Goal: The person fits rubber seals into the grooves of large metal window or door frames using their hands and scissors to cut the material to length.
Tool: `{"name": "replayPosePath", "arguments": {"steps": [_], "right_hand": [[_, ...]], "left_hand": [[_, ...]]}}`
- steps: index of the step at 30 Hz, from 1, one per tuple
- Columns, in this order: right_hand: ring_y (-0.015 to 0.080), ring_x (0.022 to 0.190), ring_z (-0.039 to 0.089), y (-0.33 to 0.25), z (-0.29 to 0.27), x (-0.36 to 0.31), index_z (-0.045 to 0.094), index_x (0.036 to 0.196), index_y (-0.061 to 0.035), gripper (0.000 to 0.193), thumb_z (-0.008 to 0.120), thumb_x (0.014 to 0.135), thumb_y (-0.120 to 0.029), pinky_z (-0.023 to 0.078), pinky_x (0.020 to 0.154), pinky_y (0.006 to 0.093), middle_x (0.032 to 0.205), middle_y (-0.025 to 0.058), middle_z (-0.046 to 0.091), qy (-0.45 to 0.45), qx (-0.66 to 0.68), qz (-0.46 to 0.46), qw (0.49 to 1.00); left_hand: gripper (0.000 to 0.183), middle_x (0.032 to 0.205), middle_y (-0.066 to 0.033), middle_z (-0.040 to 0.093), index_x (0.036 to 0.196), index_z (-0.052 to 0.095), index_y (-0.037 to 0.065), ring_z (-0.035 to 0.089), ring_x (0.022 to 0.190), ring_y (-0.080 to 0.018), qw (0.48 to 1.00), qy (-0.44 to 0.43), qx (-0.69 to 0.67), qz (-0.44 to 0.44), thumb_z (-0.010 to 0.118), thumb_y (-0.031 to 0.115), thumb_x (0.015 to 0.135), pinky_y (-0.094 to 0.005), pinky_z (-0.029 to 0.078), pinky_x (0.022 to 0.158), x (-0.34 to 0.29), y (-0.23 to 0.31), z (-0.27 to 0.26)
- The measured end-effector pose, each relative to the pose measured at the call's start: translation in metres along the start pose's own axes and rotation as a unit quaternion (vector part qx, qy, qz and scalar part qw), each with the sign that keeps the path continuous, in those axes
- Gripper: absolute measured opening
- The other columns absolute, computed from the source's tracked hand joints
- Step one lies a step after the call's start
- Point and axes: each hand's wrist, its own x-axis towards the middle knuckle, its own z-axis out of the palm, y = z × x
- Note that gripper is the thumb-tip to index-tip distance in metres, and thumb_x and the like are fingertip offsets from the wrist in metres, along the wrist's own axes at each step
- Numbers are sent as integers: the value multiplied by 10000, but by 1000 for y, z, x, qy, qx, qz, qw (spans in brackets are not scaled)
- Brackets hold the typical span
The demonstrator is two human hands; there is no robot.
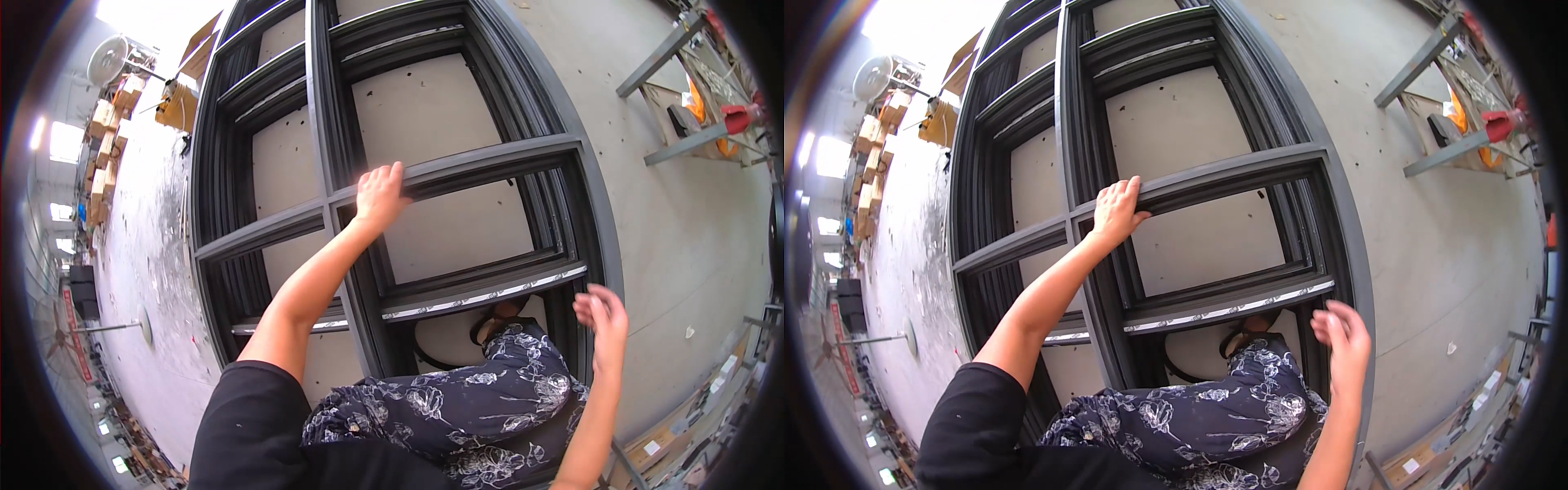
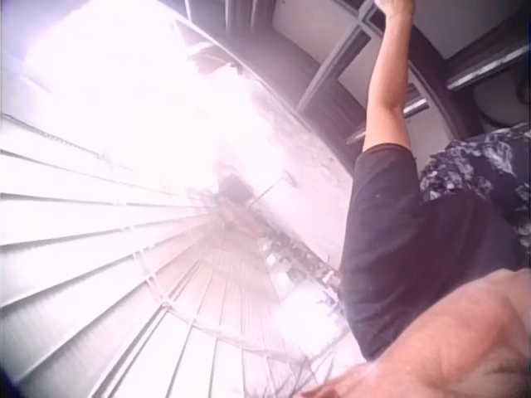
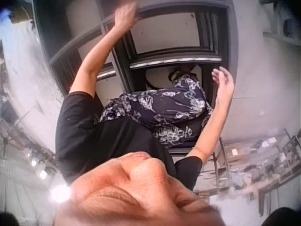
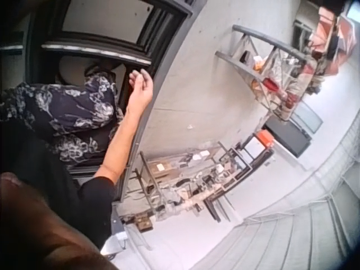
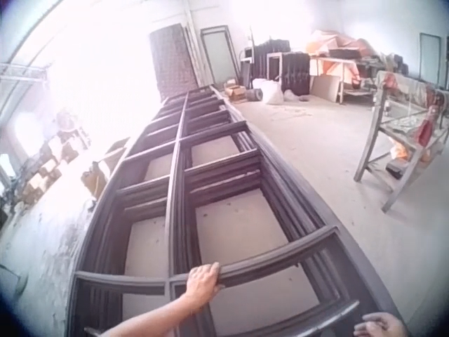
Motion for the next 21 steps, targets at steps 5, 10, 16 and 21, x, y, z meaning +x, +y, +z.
{"name": "replayPosePath", "arguments": {"steps": [5, 10, 16, 21], "right_hand": [[140, 819, 678, 53, -35, -40, 611, 1178, -11, 254, 583, 1005, -195, 552, 725, 264, 975, 87, 704, 116, -3, 83, 990], [144, 828, 677, 38, -8, -38, 620, 1172, 22, 230, 575, 1005, -130, 548, 749, 270, 947, 103, 708, 69, -49, -18, 996], [124, 792, 672, 42, 3, -41, 644, 1123, 54, 230, 639, 958, -106, 551, 744, 265, 890, 86, 710, -26, -125, 22, 992], [128, 789, 670, 39, -6, -32, 641, 1126, 71, 273, 655, 949, -137, 547, 733, 270, 874, 89, 705, -33, -120, 13, 992]], "left_hand": [[539, 1023, -117, 608, 1147, 556, 36, 594, 1000, -314, 1000, 3, 3, 16, 810, 293, 748, -406, 466, 880, -10, -32, 16], [530, 995, -107, 604, 1104, 560, 29, 596, 984, -296, 999, -28, 16, 35, 792, 360, 762, -399, 479, 853, 0, -29, 9], [546, 1054, -102, 623, 1174, 548, 29, 605, 1026, -287, 994, 11, 7, 109, 757, 370, 803, -388, 490, 875, 29, 3, 26], [497, 955, -80, 619, 1032, 568, 51, 614, 944, -255, 996, 27, 36, 81, 786, 409, 765, -368, 498, 810, 30, 15, 34]]}}
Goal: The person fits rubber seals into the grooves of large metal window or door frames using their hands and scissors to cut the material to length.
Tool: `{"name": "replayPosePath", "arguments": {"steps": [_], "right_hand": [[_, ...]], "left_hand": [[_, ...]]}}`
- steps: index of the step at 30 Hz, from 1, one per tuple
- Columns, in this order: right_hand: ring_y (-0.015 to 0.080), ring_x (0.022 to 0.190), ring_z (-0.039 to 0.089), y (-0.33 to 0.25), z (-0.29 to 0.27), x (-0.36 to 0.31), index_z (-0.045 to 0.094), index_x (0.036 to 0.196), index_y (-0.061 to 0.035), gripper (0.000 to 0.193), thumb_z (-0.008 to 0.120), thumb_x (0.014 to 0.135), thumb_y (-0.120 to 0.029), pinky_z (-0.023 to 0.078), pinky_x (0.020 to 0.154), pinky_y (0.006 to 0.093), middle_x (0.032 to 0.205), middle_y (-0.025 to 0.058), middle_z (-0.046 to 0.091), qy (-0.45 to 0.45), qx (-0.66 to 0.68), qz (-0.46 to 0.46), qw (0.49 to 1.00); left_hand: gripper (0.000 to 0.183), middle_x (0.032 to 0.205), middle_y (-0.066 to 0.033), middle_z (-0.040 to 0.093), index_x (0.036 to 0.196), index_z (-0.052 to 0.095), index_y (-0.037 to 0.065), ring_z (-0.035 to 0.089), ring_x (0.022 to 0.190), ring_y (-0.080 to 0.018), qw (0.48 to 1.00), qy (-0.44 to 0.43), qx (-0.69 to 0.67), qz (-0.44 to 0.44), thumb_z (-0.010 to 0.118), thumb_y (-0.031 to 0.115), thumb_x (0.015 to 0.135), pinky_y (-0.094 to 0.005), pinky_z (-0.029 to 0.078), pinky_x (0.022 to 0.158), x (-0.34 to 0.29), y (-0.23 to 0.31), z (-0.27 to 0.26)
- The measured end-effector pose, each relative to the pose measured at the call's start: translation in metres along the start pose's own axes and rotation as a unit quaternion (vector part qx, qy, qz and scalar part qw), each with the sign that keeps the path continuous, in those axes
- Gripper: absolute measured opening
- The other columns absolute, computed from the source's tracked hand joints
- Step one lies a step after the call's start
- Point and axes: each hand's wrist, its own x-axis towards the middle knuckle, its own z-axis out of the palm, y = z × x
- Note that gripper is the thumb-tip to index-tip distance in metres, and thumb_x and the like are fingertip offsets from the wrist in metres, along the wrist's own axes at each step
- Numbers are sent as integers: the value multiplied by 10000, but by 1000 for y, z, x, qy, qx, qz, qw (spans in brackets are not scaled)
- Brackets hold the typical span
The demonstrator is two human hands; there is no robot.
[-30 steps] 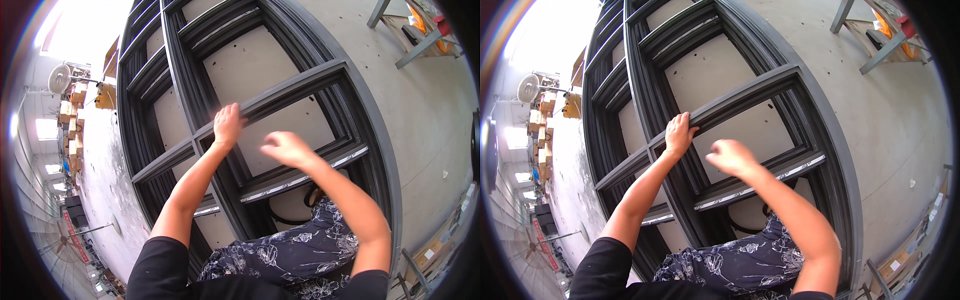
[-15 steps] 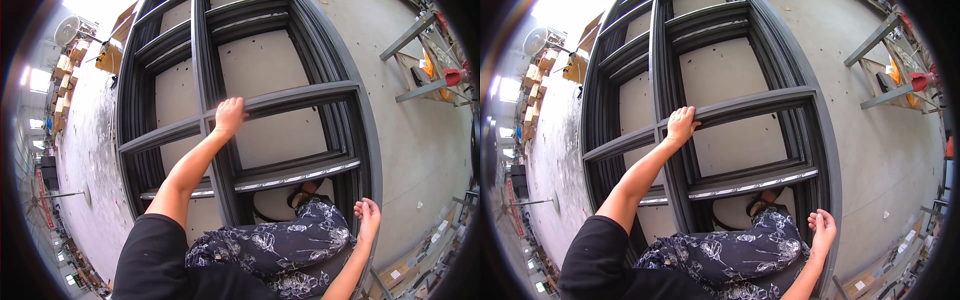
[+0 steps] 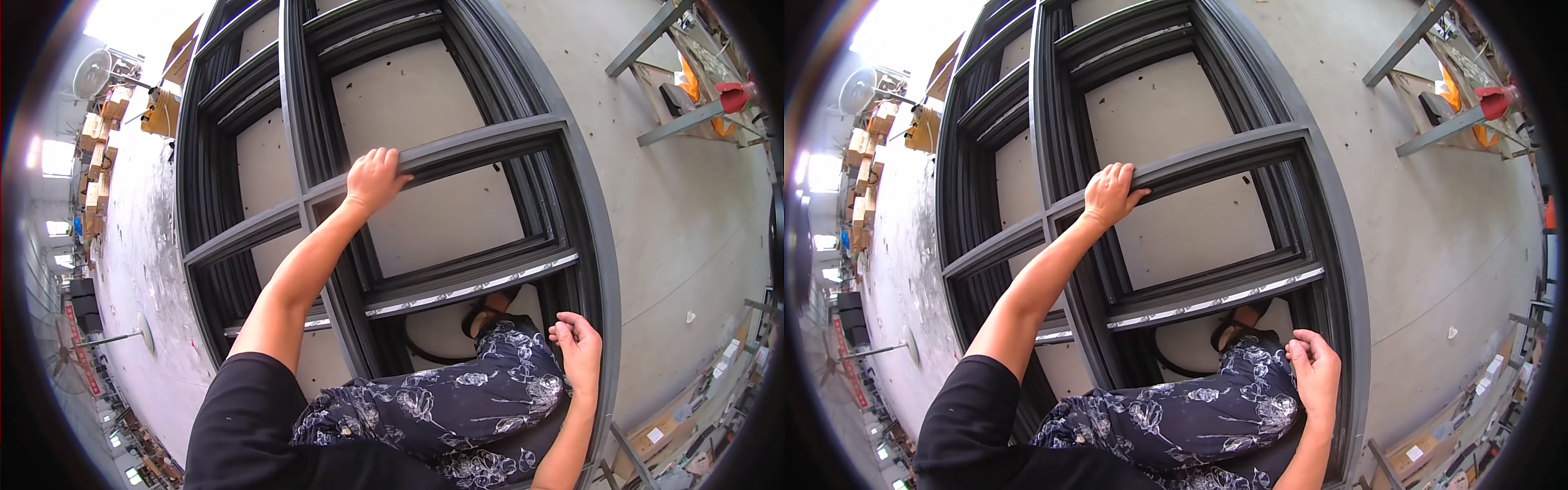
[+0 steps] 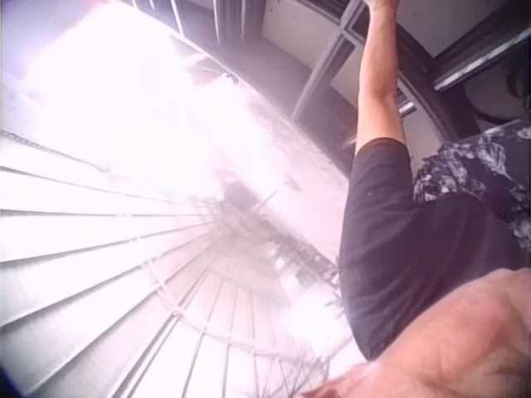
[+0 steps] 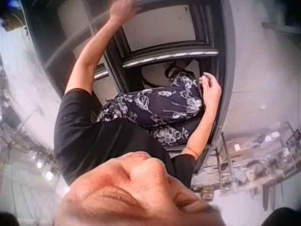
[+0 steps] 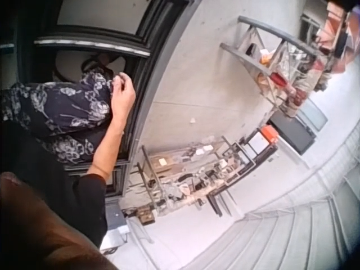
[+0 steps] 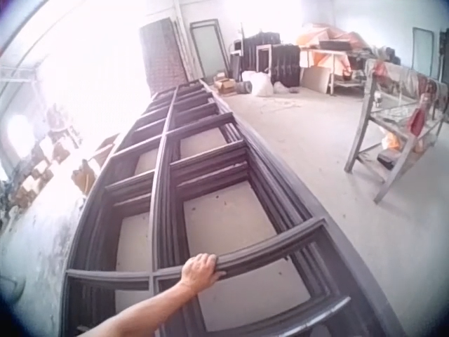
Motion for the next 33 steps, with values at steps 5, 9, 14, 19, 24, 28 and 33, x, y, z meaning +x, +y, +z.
{"name": "replayPosePath", "arguments": {"steps": [5, 9, 14, 19, 24, 28, 33], "right_hand": [[113, 762, 646, -2, -3, 0, 659, 1123, 43, 284, 691, 925, -157, 531, 712, 262, 849, 72, 700, -4, -37, 2, 999], [121, 767, 643, 0, -2, -5, 668, 1125, 29, 308, 729, 897, -169, 530, 714, 277, 859, 76, 698, -31, -38, -17, 999], [137, 760, 657, -7, -7, -7, 666, 1116, 34, 307, 738, 890, -161, 534, 710, 278, 854, 90, 696, -32, -60, -21, 997], [162, 747, 676, -15, -7, -9, 663, 1115, 34, 331, 755, 875, -175, 542, 706, 283, 857, 103, 702, -30, -85, -38, 995], [191, 755, 689, -17, 3, -12, 663, 1125, 29, 361, 763, 865, -200, 553, 711, 296, 859, 116, 704, -66, -89, -65, 992], [208, 758, 697, -19, -4, -12, 668, 1129, 4, 374, 749, 868, -251, 556, 701, 310, 873, 123, 712, -60, -130, -41, 989], [224, 765, 695, -5, -10, -13, 670, 1131, -5, 368, 728, 881, -269, 548, 710, 327, 879, 130, 717, -34, -152, -43, 987]], "left_hand": [[542, 943, -103, 626, 1015, 581, 29, 617, 940, -292, 1000, -20, 9, -18, 720, 510, 809, -390, 501, 788, 10, 8, 5], [526, 971, -115, 647, 1024, 584, 27, 622, 981, -300, 1000, 12, -14, 5, 730, 486, 811, -399, 506, 822, 33, 34, 12], [505, 992, -119, 656, 1024, 590, 26, 625, 1009, -292, 999, -8, -43, 2, 728, 466, 820, -396, 511, 835, 71, 75, 25], [491, 947, -112, 660, 952, 596, 26, 632, 964, -290, 999, 6, -39, 6, 736, 475, 808, -397, 518, 797, 100, 106, 36], [513, 878, -103, 657, 860, 606, 33, 638, 922, -281, 998, -9, -30, -48, 760, 514, 772, -391, 518, 776, 123, 138, 39], [528, 902, -90, 657, 882, 624, 37, 633, 957, -275, 999, -12, -27, -43, 767, 531, 762, -384, 519, 805, 127, 142, 37], [504, 1020, -95, 639, 1009, 601, 52, 611, 1038, -271, 997, -55, -38, -34, 795, 449, 767, -383, 509, 865, 127, 134, 32]]}}
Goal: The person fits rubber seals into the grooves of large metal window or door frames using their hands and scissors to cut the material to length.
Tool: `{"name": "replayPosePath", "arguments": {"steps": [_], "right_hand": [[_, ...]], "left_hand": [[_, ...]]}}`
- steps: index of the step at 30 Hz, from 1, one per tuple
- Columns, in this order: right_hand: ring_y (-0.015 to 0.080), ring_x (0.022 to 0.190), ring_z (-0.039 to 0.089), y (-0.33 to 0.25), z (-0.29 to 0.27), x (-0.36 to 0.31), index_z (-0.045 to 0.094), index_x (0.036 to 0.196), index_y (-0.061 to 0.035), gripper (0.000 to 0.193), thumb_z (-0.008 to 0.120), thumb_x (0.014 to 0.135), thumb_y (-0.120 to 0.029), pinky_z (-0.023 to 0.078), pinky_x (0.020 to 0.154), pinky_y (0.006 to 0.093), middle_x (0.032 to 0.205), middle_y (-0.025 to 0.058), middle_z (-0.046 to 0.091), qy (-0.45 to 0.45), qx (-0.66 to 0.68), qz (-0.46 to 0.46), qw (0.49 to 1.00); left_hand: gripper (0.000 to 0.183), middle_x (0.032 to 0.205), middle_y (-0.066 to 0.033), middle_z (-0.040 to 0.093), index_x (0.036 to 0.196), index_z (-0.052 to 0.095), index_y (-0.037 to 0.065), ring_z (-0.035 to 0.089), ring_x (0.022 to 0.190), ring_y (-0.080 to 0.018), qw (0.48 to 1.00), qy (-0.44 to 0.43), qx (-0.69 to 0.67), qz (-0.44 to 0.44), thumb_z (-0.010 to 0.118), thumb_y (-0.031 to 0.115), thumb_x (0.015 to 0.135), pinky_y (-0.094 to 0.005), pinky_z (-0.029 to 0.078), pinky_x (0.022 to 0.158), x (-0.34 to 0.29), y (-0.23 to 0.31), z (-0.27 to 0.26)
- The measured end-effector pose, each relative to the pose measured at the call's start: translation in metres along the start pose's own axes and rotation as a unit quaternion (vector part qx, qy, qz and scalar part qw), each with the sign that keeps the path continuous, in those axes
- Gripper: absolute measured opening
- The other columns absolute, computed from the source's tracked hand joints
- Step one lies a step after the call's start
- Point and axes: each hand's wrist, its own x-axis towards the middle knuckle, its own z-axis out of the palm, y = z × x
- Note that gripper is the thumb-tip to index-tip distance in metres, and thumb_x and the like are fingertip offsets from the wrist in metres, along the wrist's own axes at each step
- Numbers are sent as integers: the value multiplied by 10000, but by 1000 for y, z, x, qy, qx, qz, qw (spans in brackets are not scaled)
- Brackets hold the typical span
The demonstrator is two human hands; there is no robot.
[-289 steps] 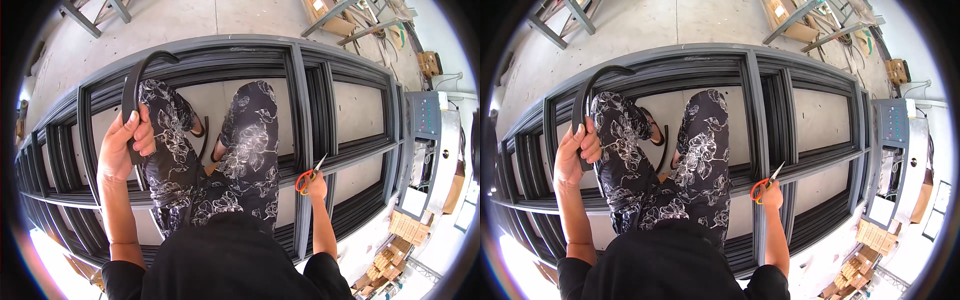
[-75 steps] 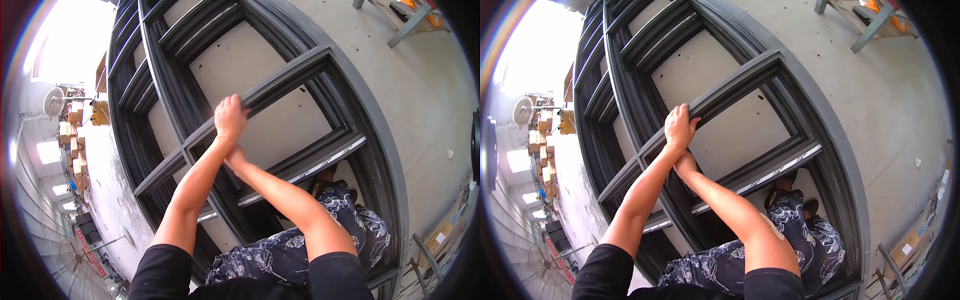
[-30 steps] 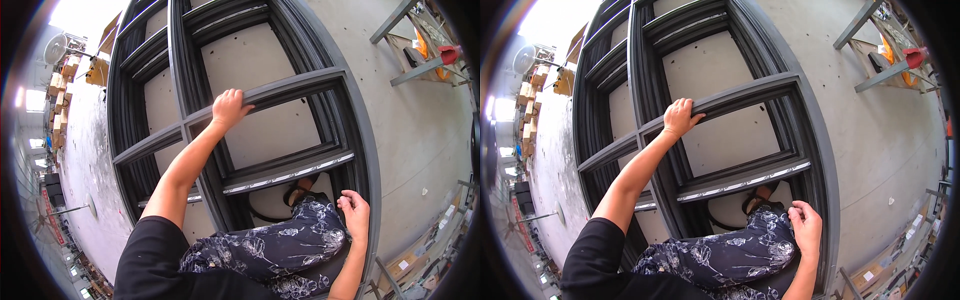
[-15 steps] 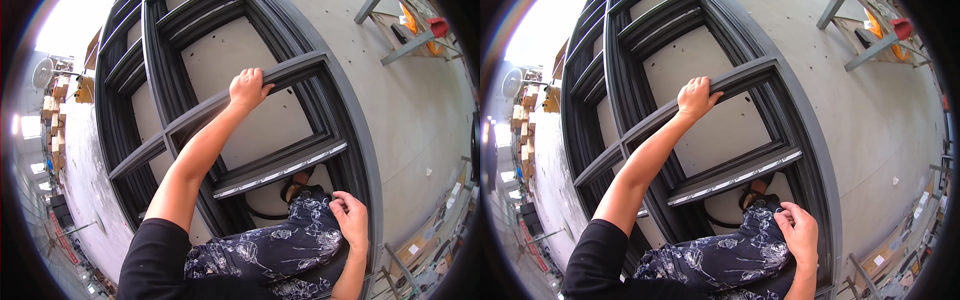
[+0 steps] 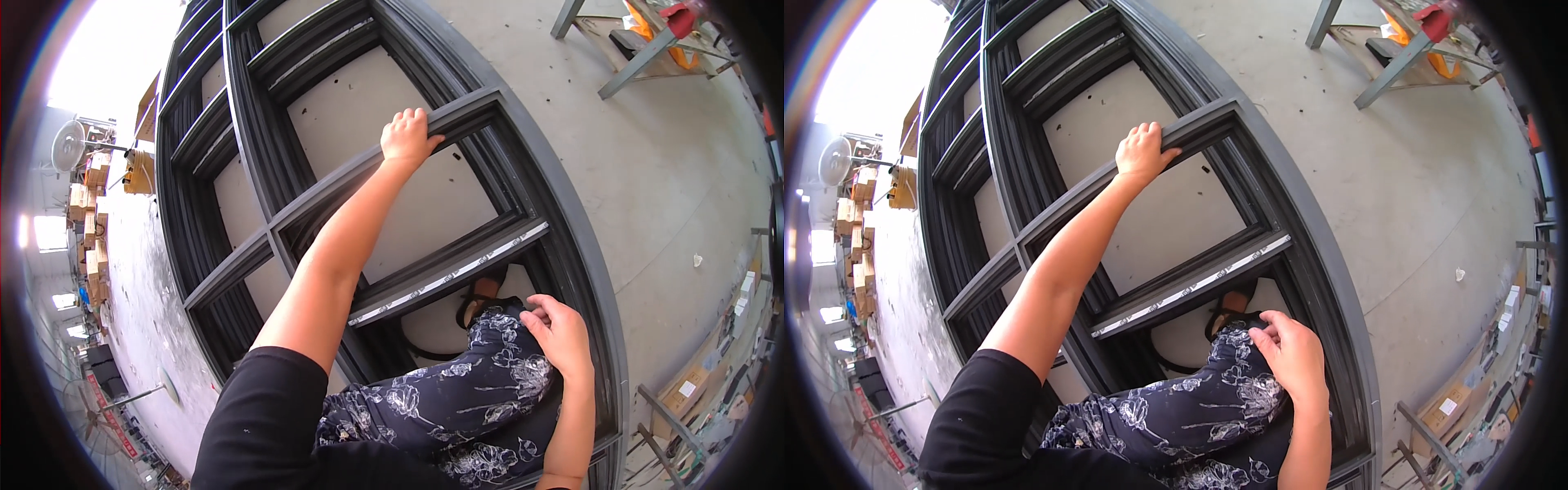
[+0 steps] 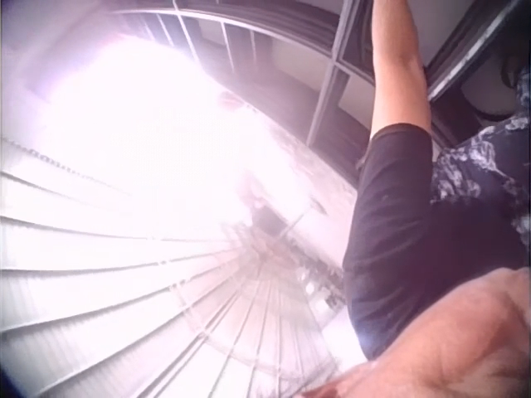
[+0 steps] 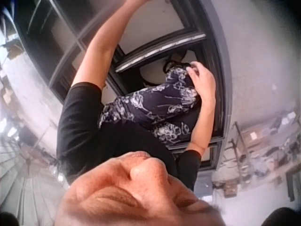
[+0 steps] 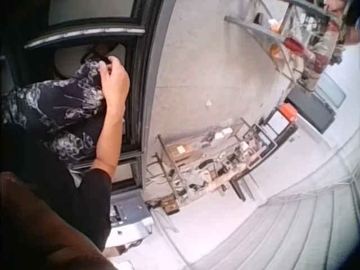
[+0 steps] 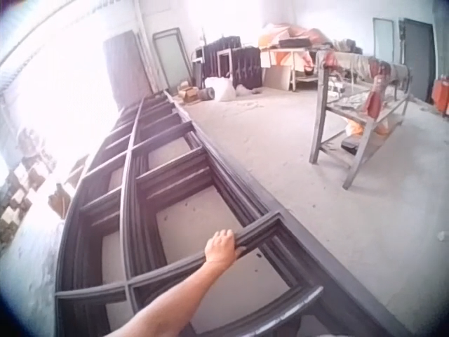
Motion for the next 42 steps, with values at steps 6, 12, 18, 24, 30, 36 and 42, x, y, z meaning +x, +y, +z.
{"name": "replayPosePath", "arguments": {"steps": [6, 12, 18, 24, 30, 36, 42], "right_hand": [[219, 763, 685, 14, -8, -19, 673, 1122, -16, 347, 723, 886, -266, 538, 724, 334, 829, 112, 702, 16, -16, 34, 999], [211, 754, 676, 27, -2, -31, 669, 1114, -8, 327, 722, 886, -236, 533, 715, 331, 822, 118, 698, 24, -5, 18, 1000], [197, 723, 653, 34, 4, -36, 668, 1112, -2, 304, 719, 878, -189, 519, 692, 329, 817, 117, 690, 41, 3, 12, 999], [117, 703, 609, 35, 6, -37, 648, 1103, 48, 267, 690, 894, -113, 509, 683, 280, 764, 62, 649, 39, -2, 1, 999], [106, 704, 602, 37, 6, -34, 647, 1098, 50, 255, 683, 898, -103, 509, 677, 277, 757, 50, 644, 28, -3, -10, 1000], [100, 702, 614, 47, 5, -33, 641, 1103, 57, 249, 669, 910, -97, 519, 684, 272, 761, 50, 653, 40, 6, -4, 999], [129, 716, 649, 43, 1, -36, 637, 1101, 57, 259, 671, 914, -119, 532, 692, 287, 786, 81, 675, 39, 13, -15, 999]], "left_hand": [[482, 1073, -140, 604, 1149, 529, 61, 577, 1091, -332, 999, -39, 0, 1, 782, 271, 797, -427, 472, 914, -66, -70, -23], [535, 1068, -133, 622, 1165, 553, 41, 595, 1067, -324, 996, -6, 50, -67, 795, 313, 773, -427, 465, 910, -167, -182, -41], [723, 1196, -138, 616, 1280, 531, 73, 549, 1194, -314, 991, -64, 54, -105, 867, 306, 684, -421, 401, 1062, -202, -218, -81], [1013, 1412, -163, 491, 1487, 378, 86, 431, 1354, -325, 988, -39, 49, -140, 887, 380, 662, -434, 302, 1164, -250, -223, -107], [1044, 1437, -187, 447, 1499, 346, 47, 395, 1366, -352, 981, -16, 30, -189, 889, 360, 665, -434, 327, 1150, -274, -219, -86], [943, 1513, -184, 348, 1507, 358, 113, 348, 1403, -365, 965, -52, 97, -237, 850, 258, 715, -459, 343, 1126, -247, -201, -72], [832, 1467, -166, 393, 1464, 411, 122, 376, 1369, -360, 959, 9, 120, -255, 819, 233, 748, -464, 344, 1109, -249, -210, -58]]}}
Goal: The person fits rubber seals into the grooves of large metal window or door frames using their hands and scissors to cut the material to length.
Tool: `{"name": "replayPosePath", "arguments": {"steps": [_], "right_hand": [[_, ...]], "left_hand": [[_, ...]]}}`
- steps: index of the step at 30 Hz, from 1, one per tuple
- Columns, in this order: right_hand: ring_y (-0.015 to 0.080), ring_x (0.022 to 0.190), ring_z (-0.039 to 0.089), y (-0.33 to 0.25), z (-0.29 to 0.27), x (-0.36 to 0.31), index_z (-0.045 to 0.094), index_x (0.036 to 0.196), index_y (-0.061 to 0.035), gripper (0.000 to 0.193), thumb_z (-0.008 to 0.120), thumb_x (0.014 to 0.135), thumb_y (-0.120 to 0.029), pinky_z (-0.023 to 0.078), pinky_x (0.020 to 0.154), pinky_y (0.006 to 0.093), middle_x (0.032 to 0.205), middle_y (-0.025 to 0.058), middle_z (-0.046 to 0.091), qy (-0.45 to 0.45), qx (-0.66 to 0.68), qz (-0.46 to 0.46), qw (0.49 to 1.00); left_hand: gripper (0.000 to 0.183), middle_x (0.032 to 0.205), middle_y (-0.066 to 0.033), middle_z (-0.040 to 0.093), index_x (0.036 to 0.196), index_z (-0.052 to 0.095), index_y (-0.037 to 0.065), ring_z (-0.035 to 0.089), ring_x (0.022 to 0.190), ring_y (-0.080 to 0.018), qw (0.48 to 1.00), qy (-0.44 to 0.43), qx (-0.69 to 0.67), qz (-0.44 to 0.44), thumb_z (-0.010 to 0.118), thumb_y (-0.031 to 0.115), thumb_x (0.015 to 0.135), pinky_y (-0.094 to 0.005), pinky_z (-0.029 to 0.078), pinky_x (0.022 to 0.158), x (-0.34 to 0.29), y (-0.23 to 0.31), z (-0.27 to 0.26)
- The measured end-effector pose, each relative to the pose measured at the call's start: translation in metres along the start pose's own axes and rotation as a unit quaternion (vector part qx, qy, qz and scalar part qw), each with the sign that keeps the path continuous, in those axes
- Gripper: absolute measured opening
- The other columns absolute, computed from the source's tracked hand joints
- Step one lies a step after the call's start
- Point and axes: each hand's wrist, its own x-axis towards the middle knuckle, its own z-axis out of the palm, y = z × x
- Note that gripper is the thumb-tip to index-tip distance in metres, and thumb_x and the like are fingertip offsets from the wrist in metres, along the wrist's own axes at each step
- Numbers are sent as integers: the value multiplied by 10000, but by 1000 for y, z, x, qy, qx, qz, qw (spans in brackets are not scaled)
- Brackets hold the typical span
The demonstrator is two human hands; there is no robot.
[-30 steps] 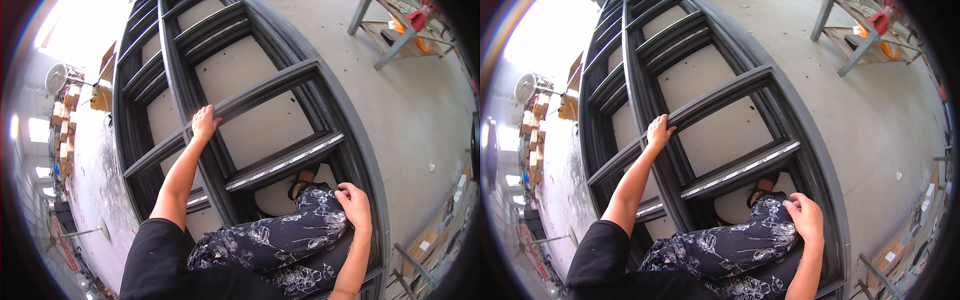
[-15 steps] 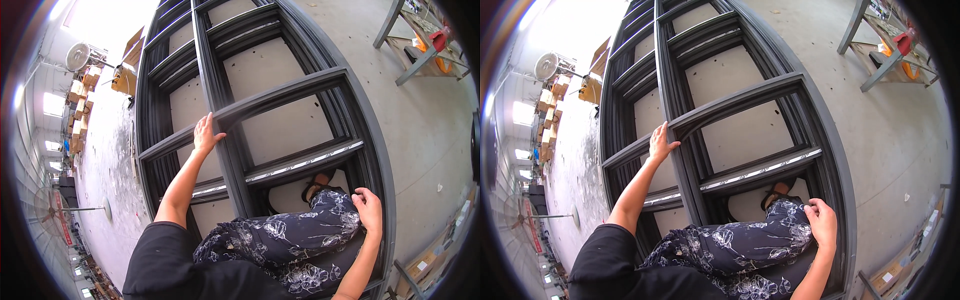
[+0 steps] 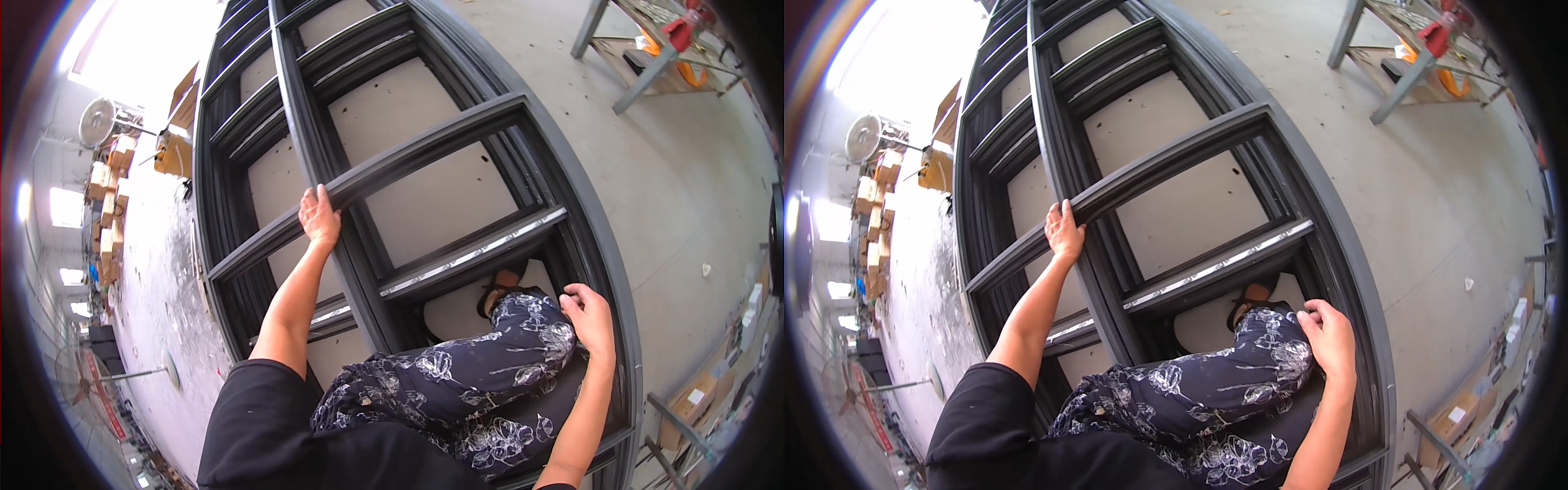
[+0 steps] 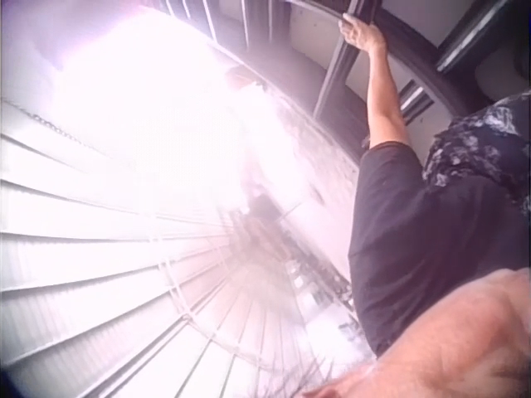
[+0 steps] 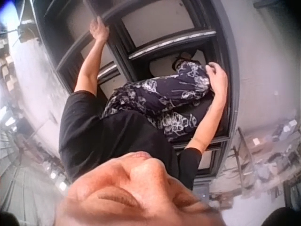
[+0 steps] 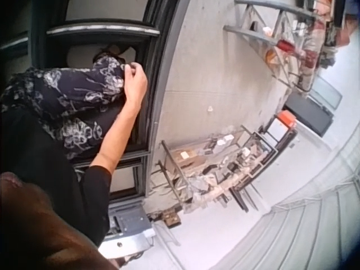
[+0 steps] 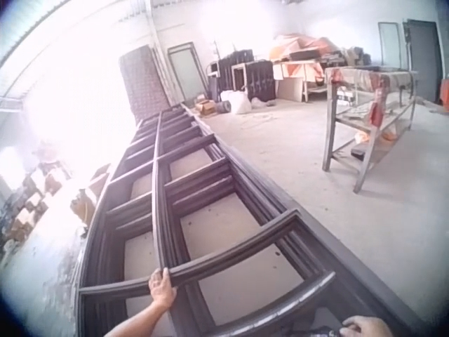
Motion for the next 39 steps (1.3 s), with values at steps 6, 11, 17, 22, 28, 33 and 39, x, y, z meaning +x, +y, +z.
{"name": "replayPosePath", "arguments": {"steps": [6, 11, 17, 22, 28, 33, 39], "right_hand": [[141, 768, 642, 15, -13, -19, 649, 1156, 1, 270, 668, 938, -157, 518, 728, 286, 858, 77, 698, 196, 85, -5, 977], [147, 806, 631, 82, -28, -101, 591, 1211, 12, 252, 571, 1013, -142, 513, 720, 260, 912, 62, 658, 584, 193, 5, 788], [270, 899, 650, 290, 157, -269, 669, 1069, -11, 207, 574, 952, -154, 527, 802, 400, 968, 125, 689, 160, -58, 304, 937], [280, 905, 654, 304, 274, -291, 670, 1071, -16, 214, 568, 952, -161, 529, 807, 406, 972, 132, 691, -43, 81, 417, 904], [292, 913, 658, 282, 265, -245, 671, 1074, -21, 223, 560, 951, -170, 531, 813, 413, 976, 140, 694, -7, 114, 373, 921], [302, 919, 662, 259, 251, -216, 673, 1077, -25, 230, 554, 951, -177, 533, 817, 419, 980, 147, 696, 18, 129, 338, 932], [314, 927, 666, 245, 278, -257, 674, 1080, -30, 239, 547, 950, -186, 535, 823, 425, 984, 155, 699, -42, 123, 367, 921]], "left_hand": [[795, 1501, -191, 381, 1487, 347, 23, 320, 1425, -367, 991, 44, -57, 117, 734, 209, 818, -453, 266, 1182, -54, -4, 1], [612, 1301, -158, 553, 1350, 508, 31, 471, 1309, -314, 946, -80, -103, 298, 721, 211, 805, -511, 247, 1183, -164, 18, -56], [411, 1124, -77, 647, 1179, 613, 63, 598, 1093, -240, 923, -76, -140, 349, 695, 263, 830, -452, 363, 1062, -234, 49, -47], [311, 1075, -91, 657, 1115, 626, 96, 616, 1025, -261, 938, -90, -97, 319, 652, 282, 867, -428, 399, 967, -241, 47, -34], [254, 1001, -87, 650, 1040, 623, 99, 624, 974, -264, 930, -81, -94, 345, 651, 279, 864, -426, 415, 920, -243, 54, -35], [202, 902, -82, 637, 961, 626, 100, 627, 905, -264, 929, -45, -100, 352, 653, 273, 859, -418, 429, 862, -248, 58, -35], [174, 867, -52, 616, 932, 615, 105, 610, 892, -236, 922, -64, -111, 364, 665, 241, 836, -396, 435, 844, -242, 59, -45]]}}
